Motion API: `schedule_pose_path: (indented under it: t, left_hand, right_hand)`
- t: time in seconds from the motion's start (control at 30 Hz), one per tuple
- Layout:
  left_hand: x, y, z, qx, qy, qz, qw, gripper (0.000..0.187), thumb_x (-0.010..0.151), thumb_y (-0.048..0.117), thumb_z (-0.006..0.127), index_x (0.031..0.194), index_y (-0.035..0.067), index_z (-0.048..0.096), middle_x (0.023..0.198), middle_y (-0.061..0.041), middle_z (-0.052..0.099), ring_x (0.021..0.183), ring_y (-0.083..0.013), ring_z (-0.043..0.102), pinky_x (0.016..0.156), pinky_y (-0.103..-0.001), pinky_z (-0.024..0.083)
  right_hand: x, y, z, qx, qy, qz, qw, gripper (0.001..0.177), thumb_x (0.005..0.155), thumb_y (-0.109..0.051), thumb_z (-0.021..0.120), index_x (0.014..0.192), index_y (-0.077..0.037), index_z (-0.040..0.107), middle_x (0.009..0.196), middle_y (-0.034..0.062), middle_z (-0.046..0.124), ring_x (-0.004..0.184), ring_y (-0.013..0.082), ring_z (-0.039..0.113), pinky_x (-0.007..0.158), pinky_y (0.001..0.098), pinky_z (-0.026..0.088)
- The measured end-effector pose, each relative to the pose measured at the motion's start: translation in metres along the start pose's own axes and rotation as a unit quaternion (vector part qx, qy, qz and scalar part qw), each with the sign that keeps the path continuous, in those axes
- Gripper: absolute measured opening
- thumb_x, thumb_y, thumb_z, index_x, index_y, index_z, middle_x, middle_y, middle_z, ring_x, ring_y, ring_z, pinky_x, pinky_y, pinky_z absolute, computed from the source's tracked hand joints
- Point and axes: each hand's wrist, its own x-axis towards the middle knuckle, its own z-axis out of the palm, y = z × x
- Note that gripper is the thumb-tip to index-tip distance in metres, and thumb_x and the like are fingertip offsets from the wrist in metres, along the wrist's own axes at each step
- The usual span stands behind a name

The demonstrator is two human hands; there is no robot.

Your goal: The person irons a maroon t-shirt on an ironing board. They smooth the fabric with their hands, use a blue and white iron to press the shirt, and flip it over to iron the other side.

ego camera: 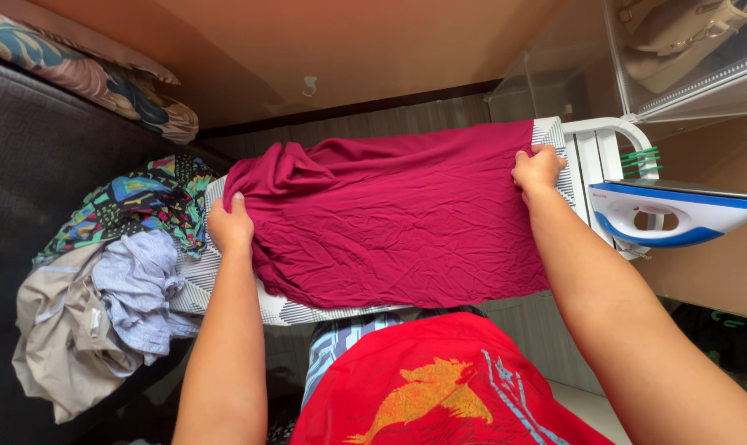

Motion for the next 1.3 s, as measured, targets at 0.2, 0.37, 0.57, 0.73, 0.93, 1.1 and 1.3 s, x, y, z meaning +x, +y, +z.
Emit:
schedule_pose_path:
  t: [0.2,0.37,0.57,0.73,0.93,1.1,1.3]
  left_hand:
    - [-0.031,0.019,-0.012,0.009,-0.033,-0.084,0.996,0.087,0.088,0.069,0.073,0.121,-0.010,0.061,0.117,-0.033,0.065,0.112,-0.0485,0.062,0.100,-0.050,0.047]
    - [-0.085,0.003,-0.032,0.006,-0.058,-0.030,0.998,0.088,0.075,0.060,0.084,0.123,-0.010,0.062,0.115,-0.032,0.067,0.108,-0.0468,0.065,0.094,-0.049,0.050]
    - [-0.128,-0.064,-0.051,-0.263,-0.196,-0.081,0.941,0.066,0.074,0.037,0.085,0.122,-0.004,0.066,0.110,-0.020,0.075,0.094,-0.0295,0.070,0.080,-0.040,0.056]
    - [-0.119,-0.096,-0.061,0.051,-0.067,-0.002,0.996,0.061,0.088,0.041,0.084,0.126,-0.002,0.065,0.110,-0.025,0.072,0.100,-0.0392,0.069,0.089,-0.048,0.054]
    - [-0.144,-0.058,-0.048,0.161,-0.017,-0.032,0.986,0.078,0.089,0.032,0.081,0.149,0.000,0.044,0.137,-0.034,0.054,0.121,-0.0495,0.056,0.100,-0.053,0.045]
    - [-0.164,-0.064,-0.031,0.051,-0.004,-0.072,0.996,0.094,0.089,0.028,0.080,0.157,-0.009,0.028,0.142,-0.034,0.048,0.129,-0.0505,0.051,0.110,-0.053,0.043]
    - [-0.181,-0.033,-0.042,0.156,0.013,-0.130,0.979,0.104,0.078,0.025,0.086,0.159,0.000,0.026,0.147,-0.035,0.037,0.138,-0.0511,0.034,0.108,-0.063,0.039]
  right_hand:
    - [0.003,0.007,0.005,0.043,0.017,0.004,0.999,0.036,0.095,-0.013,0.068,0.126,0.000,0.057,0.136,0.0190,0.038,0.082,0.0235,0.068,0.061,0.0317,0.059]
    - [-0.011,0.082,0.003,-0.048,0.140,-0.288,0.946,0.038,0.100,-0.013,0.076,0.130,0.003,0.061,0.133,0.0234,0.044,0.106,0.0350,0.061,0.095,0.0436,0.052]
    - [-0.118,0.143,-0.063,-0.131,0.067,-0.244,0.959,0.041,0.091,-0.018,0.071,0.129,-0.005,0.062,0.129,0.0212,0.048,0.115,0.0381,0.052,0.105,0.0463,0.044]
    - [-0.144,0.176,-0.104,-0.238,0.114,-0.240,0.934,0.044,0.090,-0.018,0.076,0.131,-0.007,0.067,0.130,0.0202,0.050,0.123,0.0421,0.043,0.107,0.0509,0.039]
    - [-0.135,0.209,-0.109,-0.199,0.120,-0.223,0.947,0.040,0.093,-0.018,0.075,0.130,-0.007,0.066,0.130,0.0201,0.049,0.124,0.0415,0.045,0.110,0.0499,0.038]
    - [-0.126,0.212,-0.115,-0.075,0.120,-0.085,0.986,0.044,0.091,-0.023,0.071,0.128,-0.004,0.059,0.137,0.0212,0.044,0.115,0.0406,0.052,0.101,0.0480,0.044]
    - [-0.118,0.164,-0.119,-0.213,0.098,-0.234,0.944,0.038,0.088,-0.020,0.079,0.121,-0.004,0.068,0.121,0.0223,0.057,0.116,0.0442,0.053,0.101,0.0495,0.044]
